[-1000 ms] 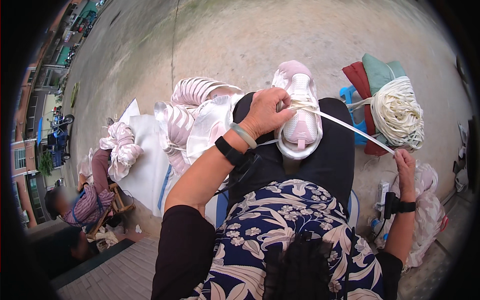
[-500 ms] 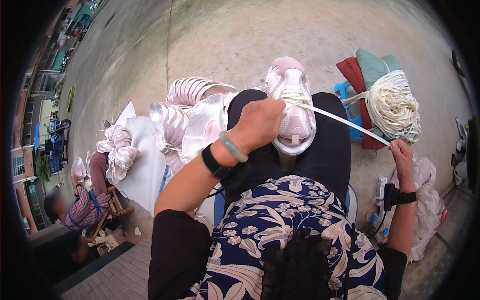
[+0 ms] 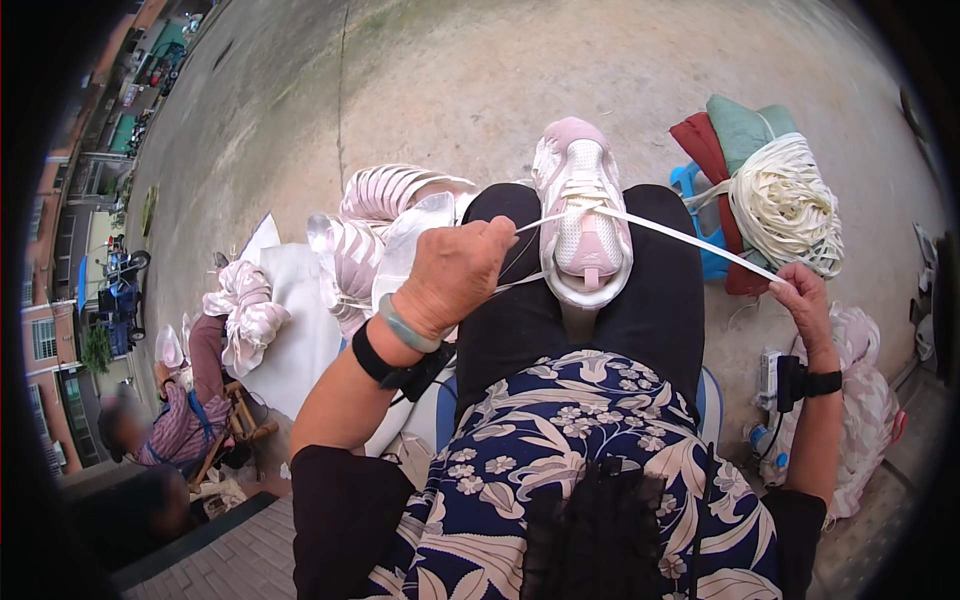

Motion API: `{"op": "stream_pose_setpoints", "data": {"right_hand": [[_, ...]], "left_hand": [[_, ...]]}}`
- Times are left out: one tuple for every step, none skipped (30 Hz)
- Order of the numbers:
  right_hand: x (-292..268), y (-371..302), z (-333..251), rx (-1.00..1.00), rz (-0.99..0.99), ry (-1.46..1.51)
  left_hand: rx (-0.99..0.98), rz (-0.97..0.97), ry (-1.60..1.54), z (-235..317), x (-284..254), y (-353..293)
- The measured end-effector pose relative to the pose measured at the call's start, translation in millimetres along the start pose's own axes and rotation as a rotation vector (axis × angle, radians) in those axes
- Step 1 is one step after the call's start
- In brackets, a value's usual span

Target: The recorder is lacing white and pink athletic shoes while sitting outdoors with a large supply of components.

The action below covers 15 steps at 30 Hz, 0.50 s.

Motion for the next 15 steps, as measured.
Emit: {"op": "stream_pose_setpoints", "data": {"right_hand": [[3, 0, -15, -0.017, -0.029, -0.066], [4, -2, -23, -0.033, -0.054, -0.135], [2, -2, -23, -0.034, -0.051, -0.136], [-2, -2, -21, -0.035, -0.053, -0.19], [-5, -3, -18, -0.035, -0.055, -0.243], [-7, -4, -15, -0.036, -0.053, -0.243], [-11, -5, -16, -0.101, -0.011, -0.229], [-14, -7, -19, -0.164, 0.032, -0.215], [-13, -9, -18, -0.162, 0.034, -0.216], [-14, -12, -28, -0.279, 0.083, -0.282], [-16, -16, -38, -0.396, 0.132, -0.348], [-18, -16, -35, -0.395, 0.136, -0.347], [-24, -14, -29, -0.38, 0.157, -0.416], [-30, -13, -23, -0.362, 0.182, -0.487], [-33, -11, -17, -0.359, 0.186, -0.486]], "left_hand": [[0.054, 0.044, 0.065, 1, -5, 0], [0.075, 0.035, 0.112, 3, -4, 0], [0.078, 0.037, 0.111, 1, -4, -1], [0.097, 0.0, 0.16, -1, 2, -3], [0.117, -0.038, 0.208, -4, 8, -6], [0.118, -0.037, 0.208, -8, 9, -10], [0.13, -0.039, 0.243, -13, 9, -14], [0.144, -0.041, 0.274, -18, 9, -19], [0.146, -0.042, 0.273, -23, 8, -22], [0.138, -0.012, 0.286, -28, 3, -26], [0.129, 0.019, 0.299, -34, -3, -30], [0.086, 0.028, 0.305, -43, -8, -34], [0.089, 0.028, 0.306, -50, -11, -40], [0.03, 0.045, 0.315, -63, -15, -45], [-0.03, 0.061, 0.325, -77, -18, -52]]}}
Point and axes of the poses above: each hand's wrist, its own y-axis towards the middle knuckle, its own x-axis out of the palm, z = x × y, the point moved 8 cm from there along y, towards the middle knuckle, and after that the axes turned 4 degrees about -x, right-handed, at the moved point
